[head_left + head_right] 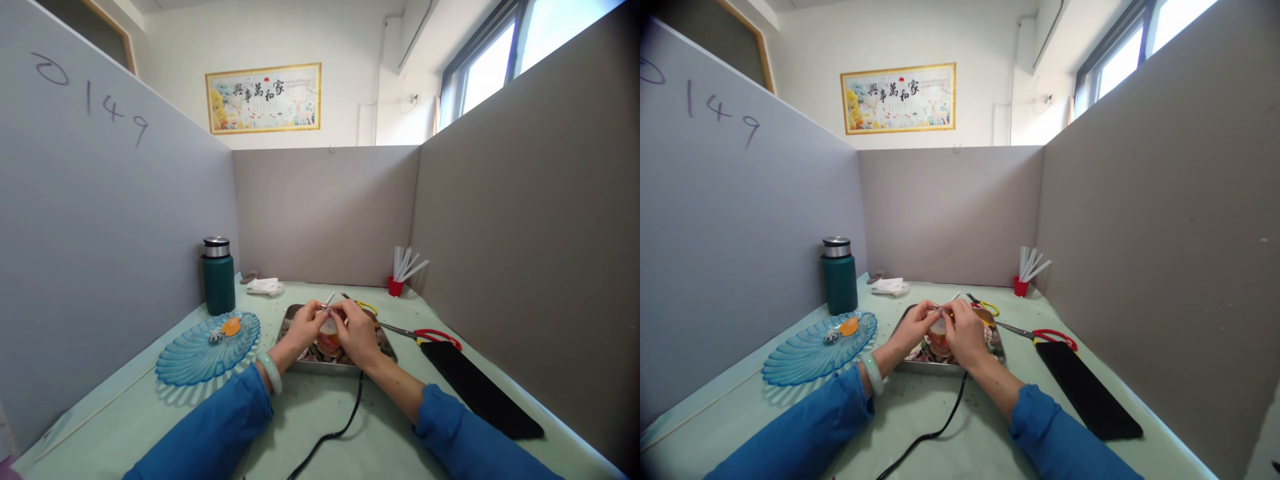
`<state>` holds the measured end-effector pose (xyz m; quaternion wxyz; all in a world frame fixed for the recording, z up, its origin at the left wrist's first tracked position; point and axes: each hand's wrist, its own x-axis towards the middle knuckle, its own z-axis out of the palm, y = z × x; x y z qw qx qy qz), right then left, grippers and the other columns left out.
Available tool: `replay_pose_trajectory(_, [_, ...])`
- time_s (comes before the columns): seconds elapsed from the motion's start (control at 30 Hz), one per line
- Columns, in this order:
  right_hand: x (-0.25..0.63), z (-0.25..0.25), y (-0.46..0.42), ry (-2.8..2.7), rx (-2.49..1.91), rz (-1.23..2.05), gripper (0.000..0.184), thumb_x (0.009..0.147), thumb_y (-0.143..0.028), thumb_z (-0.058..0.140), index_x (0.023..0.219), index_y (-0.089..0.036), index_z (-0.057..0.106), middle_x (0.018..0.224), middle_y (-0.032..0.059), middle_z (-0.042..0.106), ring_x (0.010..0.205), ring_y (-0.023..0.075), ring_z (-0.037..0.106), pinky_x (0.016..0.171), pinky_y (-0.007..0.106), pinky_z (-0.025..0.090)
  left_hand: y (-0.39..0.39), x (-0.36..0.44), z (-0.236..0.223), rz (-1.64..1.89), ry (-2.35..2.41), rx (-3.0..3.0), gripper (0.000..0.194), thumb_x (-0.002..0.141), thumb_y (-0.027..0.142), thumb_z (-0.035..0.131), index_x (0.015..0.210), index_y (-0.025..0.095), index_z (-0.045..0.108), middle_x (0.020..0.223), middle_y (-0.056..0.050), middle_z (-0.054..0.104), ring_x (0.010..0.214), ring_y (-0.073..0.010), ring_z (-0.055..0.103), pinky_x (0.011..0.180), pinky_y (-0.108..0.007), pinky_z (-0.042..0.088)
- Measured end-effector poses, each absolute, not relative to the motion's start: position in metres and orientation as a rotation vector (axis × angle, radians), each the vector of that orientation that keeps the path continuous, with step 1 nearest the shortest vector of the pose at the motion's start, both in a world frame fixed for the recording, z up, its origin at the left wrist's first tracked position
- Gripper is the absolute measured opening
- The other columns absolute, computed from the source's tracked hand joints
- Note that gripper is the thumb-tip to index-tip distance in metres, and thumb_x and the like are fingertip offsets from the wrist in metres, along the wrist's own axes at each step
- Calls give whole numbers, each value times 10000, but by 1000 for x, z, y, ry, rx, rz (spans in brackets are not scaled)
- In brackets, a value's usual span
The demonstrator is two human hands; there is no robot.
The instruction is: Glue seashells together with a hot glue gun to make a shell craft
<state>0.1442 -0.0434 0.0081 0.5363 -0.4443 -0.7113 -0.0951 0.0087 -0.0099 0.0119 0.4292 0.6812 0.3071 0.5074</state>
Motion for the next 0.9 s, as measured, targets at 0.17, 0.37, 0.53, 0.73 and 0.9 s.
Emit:
replay_pose_trajectory(0.17, [144, 8, -44, -1692, -1066, -231, 88, 846, -194, 485, 810, -191, 566, 798, 38, 595, 743, 167, 544, 672, 264, 406, -10, 8, 11, 1258, 765, 1710, 282, 726, 396, 617, 807, 139, 535, 650, 3, 580, 568, -122, 561, 501, -210, 443])
replay_pose_trajectory(0.37, [144, 9, -44, -1695, -1061, -206, 86, 844, -186, 485, 853, -190, 571, 826, 41, 599, 764, 168, 550, 685, 267, 414, -11, 9, 13, 1287, 749, 1716, 277, 736, 398, 610, 813, 140, 545, 684, -1, 577, 605, -115, 549, 534, -202, 433])
replay_pose_trajectory(0.53, [143, 9, -45, -1702, -1033, -185, 113, 862, -201, 469, 906, -195, 573, 862, 44, 601, 781, 169, 552, 699, 271, 419, -11, 9, 14, 1297, 778, 1727, 287, 751, 425, 587, 802, 146, 544, 673, -2, 575, 597, -121, 547, 511, -200, 415])
replay_pose_trajectory(0.73, [144, 10, -45, -1728, -1042, -220, 111, 865, -198, 471, 871, -196, 581, 855, 51, 587, 815, 182, 538, 721, 281, 414, -8, 9, 11, 1327, 806, 1756, 266, 762, 412, 576, 796, 149, 554, 677, -4, 578, 609, -125, 541, 541, -211, 414])
replay_pose_trajectory(0.9, [143, 11, -46, -1730, -1047, -241, 108, 863, -188, 468, 834, -195, 572, 846, 48, 574, 817, 183, 529, 731, 289, 409, -9, 9, 13, 1340, 799, 1773, 257, 766, 405, 574, 760, 150, 539, 661, 6, 553, 606, -118, 520, 550, -208, 407])
